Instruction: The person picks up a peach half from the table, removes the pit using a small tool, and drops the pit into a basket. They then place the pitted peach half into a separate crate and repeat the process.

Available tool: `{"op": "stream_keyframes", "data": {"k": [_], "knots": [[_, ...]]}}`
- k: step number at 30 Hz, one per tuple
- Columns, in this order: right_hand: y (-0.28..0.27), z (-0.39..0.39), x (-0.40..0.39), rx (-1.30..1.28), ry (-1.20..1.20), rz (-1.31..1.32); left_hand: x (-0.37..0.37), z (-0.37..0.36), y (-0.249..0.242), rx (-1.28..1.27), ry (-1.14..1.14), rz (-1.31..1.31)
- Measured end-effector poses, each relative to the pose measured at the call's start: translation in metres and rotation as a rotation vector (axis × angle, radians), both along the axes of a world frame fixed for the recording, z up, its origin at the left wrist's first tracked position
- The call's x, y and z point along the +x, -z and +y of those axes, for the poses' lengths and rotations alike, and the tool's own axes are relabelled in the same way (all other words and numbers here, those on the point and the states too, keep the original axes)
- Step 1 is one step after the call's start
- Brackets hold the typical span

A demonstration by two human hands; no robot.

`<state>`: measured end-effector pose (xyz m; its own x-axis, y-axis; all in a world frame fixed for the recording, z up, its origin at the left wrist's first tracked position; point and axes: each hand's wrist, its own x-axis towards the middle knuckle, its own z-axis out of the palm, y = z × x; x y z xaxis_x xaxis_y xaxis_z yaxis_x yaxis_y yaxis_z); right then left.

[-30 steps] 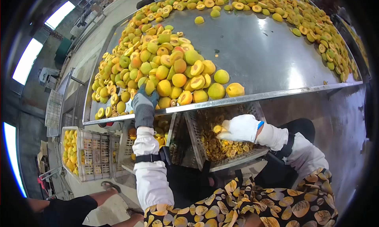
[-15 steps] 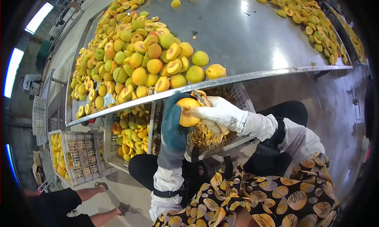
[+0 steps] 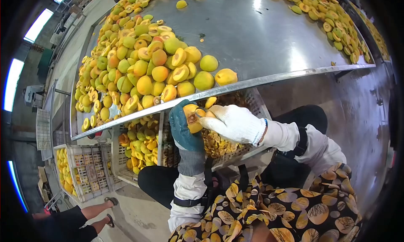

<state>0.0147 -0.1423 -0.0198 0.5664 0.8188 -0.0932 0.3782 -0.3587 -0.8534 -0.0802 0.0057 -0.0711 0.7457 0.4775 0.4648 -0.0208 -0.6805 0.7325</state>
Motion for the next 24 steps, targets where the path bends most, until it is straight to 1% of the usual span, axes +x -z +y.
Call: {"op": "stream_keyframes", "data": {"k": [1,2,4,6,8,11,14,17,18,21,23,24], "knots": [[0.002,0.000,-0.001,0.004,0.013,-0.148,0.001,-0.005,-0.008,-0.016,-0.012,-0.009],[-0.005,0.001,-0.003,-0.068,0.010,-0.118,0.002,-0.006,-0.013,0.010,-0.016,0.016],[-0.004,0.001,-0.004,-0.043,0.023,-0.150,0.007,-0.008,-0.007,-0.464,0.058,-0.109],[-0.001,0.003,-0.004,-0.017,0.039,-0.178,0.012,-0.013,-0.006,-0.723,0.085,-0.192],[0.003,0.005,-0.005,0.009,0.060,-0.202,0.014,-0.020,-0.012,-0.767,0.065,-0.234],[0.017,0.008,0.000,0.107,-0.040,-0.176,0.013,-0.023,-0.022,-0.589,0.010,-0.161],[-0.004,0.009,0.004,0.133,-0.097,0.383,0.016,-0.021,-0.017,-0.604,0.040,-0.175],[-0.014,0.002,0.012,0.060,-0.148,1.021,0.017,-0.023,-0.016,-0.651,0.005,-0.206],[-0.012,0.003,0.008,0.086,-0.123,1.077,0.017,-0.024,-0.017,-0.636,-0.009,-0.208],[-0.020,0.007,0.004,0.040,-0.096,0.732,0.019,-0.030,-0.028,-0.589,-0.046,-0.188],[-0.016,0.005,0.006,0.054,-0.117,0.783,0.022,-0.034,-0.035,-0.559,-0.061,-0.144],[-0.013,0.004,0.010,0.062,-0.127,0.804,0.023,-0.032,-0.035,-0.499,-0.062,-0.135]]}}
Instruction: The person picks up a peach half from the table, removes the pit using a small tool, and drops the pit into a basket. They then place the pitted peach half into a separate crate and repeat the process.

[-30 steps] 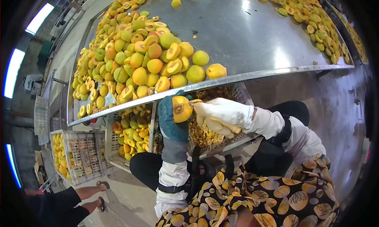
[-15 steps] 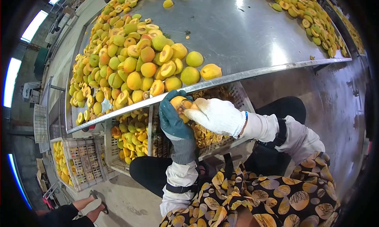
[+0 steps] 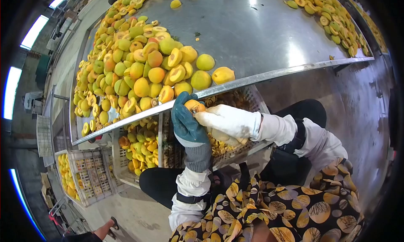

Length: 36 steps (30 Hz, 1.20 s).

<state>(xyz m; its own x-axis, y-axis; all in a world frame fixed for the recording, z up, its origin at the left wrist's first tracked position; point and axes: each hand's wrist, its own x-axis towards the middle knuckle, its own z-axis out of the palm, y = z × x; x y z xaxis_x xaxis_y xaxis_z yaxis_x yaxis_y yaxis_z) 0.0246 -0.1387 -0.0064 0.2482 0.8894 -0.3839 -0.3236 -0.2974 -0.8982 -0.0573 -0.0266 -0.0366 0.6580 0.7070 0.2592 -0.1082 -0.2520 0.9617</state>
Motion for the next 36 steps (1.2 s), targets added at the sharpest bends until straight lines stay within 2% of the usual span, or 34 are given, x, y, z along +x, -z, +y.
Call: {"op": "stream_keyframes", "data": {"k": [2,3,4,5,6,8,10,13,16,17,18,21,25,26,29,30,31,32,33,34,35,36], "knots": [[0.005,-0.002,0.004,-0.013,0.021,0.311,-0.002,0.002,0.004,0.113,-0.008,0.028],[0.004,-0.002,0.004,-0.019,0.029,0.467,-0.004,0.000,0.005,0.054,0.004,0.017],[0.000,0.000,0.002,0.002,-0.015,0.312,-0.004,-0.001,0.005,0.000,0.014,0.003],[-0.008,-0.004,0.003,-0.171,-0.064,0.041,-0.003,-0.001,0.005,-0.054,0.023,-0.011],[0.026,0.004,0.000,0.084,0.051,-0.372,-0.004,0.005,0.011,0.017,0.071,0.004],[0.043,0.007,-0.005,0.163,0.094,-0.548,-0.007,0.000,0.010,0.006,0.099,0.011],[-0.007,-0.005,0.001,-0.183,-0.045,-0.092,-0.005,-0.003,0.004,-0.030,0.099,0.000],[0.002,-0.010,0.002,-0.003,-0.034,0.455,-0.003,0.001,0.004,0.166,0.085,-0.083],[0.002,-0.010,0.000,-0.006,-0.007,0.439,-0.001,0.010,-0.001,-0.147,0.257,-0.020],[0.003,-0.010,0.002,-0.004,-0.002,0.444,0.000,0.009,-0.005,-0.144,0.267,-0.038],[0.008,-0.011,0.006,0.067,-0.054,0.630,-0.002,0.007,-0.010,-0.144,0.277,-0.053],[0.019,-0.009,0.008,0.213,-0.173,0.979,-0.001,0.014,-0.017,-0.126,0.368,-0.022],[-0.012,-0.005,0.016,-0.148,-0.165,0.060,0.003,0.040,-0.015,-0.034,0.482,0.068],[0.008,0.000,0.014,-0.059,-0.161,-0.109,0.002,0.043,-0.014,-0.035,0.487,0.074],[0.019,0.000,0.013,0.258,-0.106,-1.184,-0.006,0.074,0.014,-0.695,0.487,0.086],[0.008,-0.002,0.010,0.154,-0.150,-1.168,-0.018,0.085,0.005,-0.623,0.424,0.088],[0.013,-0.006,0.006,0.007,-0.192,-1.303,-0.030,0.107,0.003,-0.376,0.289,0.157],[0.015,-0.006,0.005,-0.083,-0.241,-1.278,-0.042,0.130,0.000,-0.142,0.128,0.254],[0.019,-0.006,0.004,-0.174,-0.290,-1.254,-0.048,0.149,-0.006,0.321,0.004,0.393],[0.041,-0.009,0.004,-0.135,-0.243,-1.314,-0.054,0.165,-0.015,0.602,-0.081,0.770],[0.042,-0.010,0.003,-0.268,-0.336,-1.299,-0.048,0.161,-0.031,1.032,-0.232,0.870],[0.044,-0.009,0.000,-0.301,-0.363,-1.300,-0.033,0.163,-0.034,1.037,-0.276,0.875]]}}
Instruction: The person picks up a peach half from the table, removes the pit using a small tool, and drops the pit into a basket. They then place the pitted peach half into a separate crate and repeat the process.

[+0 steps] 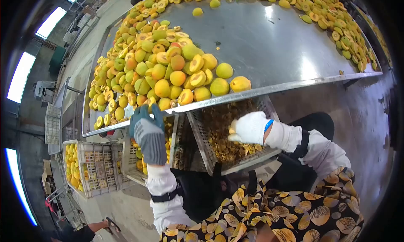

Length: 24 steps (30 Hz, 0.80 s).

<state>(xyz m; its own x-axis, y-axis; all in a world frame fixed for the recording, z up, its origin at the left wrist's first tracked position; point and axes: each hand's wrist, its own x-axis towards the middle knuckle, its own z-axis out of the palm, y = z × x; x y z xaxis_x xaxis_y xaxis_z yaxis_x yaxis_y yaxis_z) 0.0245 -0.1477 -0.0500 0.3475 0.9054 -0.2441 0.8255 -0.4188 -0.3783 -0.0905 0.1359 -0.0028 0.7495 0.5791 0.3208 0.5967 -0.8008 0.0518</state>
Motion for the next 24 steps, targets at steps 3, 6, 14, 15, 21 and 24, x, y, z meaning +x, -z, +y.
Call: {"op": "stream_keyframes", "data": {"k": [3,6,14,15,21,24], "knots": [[0.009,0.000,-0.006,0.060,-0.025,-0.058,0.059,0.021,0.030,0.215,0.064,0.017],[-0.002,0.000,-0.003,0.030,0.008,-0.004,0.091,0.033,0.031,-0.084,0.060,0.189],[-0.040,0.011,0.000,0.315,0.273,0.692,0.064,0.033,0.070,-0.917,0.280,-0.757],[-0.058,0.011,-0.001,0.283,0.361,0.971,0.055,0.013,0.075,-0.763,0.463,-0.834],[-0.068,0.012,-0.002,0.430,0.343,0.749,0.036,-0.086,0.077,-1.584,0.636,-0.975],[-0.047,0.009,0.003,0.479,0.193,0.419,0.039,-0.092,0.084,-1.159,0.660,-0.873]]}}
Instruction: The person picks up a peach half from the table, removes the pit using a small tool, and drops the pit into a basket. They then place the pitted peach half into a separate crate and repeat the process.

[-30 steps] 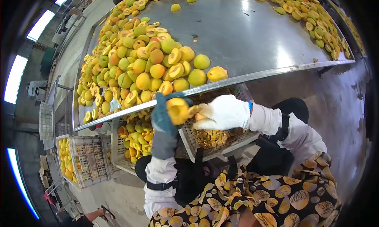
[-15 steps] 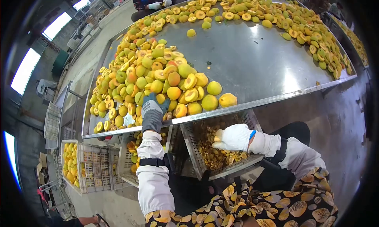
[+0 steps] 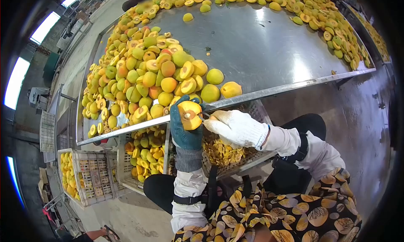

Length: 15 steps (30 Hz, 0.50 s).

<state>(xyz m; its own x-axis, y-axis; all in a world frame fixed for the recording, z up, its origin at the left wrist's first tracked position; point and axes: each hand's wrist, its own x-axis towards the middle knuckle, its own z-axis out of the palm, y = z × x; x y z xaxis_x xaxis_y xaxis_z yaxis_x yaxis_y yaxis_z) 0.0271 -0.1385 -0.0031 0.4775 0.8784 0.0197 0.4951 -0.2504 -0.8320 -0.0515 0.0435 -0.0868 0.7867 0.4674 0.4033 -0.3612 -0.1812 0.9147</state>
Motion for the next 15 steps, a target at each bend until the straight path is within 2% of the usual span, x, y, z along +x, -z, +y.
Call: {"op": "stream_keyframes", "data": {"k": [1,6,9,11,12,13,15], "knots": [[0.003,0.001,0.000,-0.009,0.011,-0.024,0.001,-0.001,-0.003,-0.034,0.013,-0.022],[0.017,0.002,-0.006,0.022,0.135,-0.177,-0.002,-0.015,-0.011,0.263,-0.116,0.009],[-0.006,0.001,-0.010,-0.011,0.357,0.138,-0.004,-0.027,-0.029,0.509,-0.289,0.112],[-0.001,0.006,-0.012,0.016,0.379,0.032,-0.009,-0.029,-0.023,0.780,-0.365,0.114],[0.001,0.007,-0.009,0.029,0.407,-0.040,-0.009,-0.034,-0.026,0.805,-0.343,0.134],[0.002,0.010,-0.002,-0.061,0.358,0.032,-0.008,-0.040,-0.029,0.829,-0.321,0.153],[0.011,0.012,0.003,-0.061,0.354,-0.129,-0.002,-0.060,-0.039,0.720,-0.404,0.130]]}}
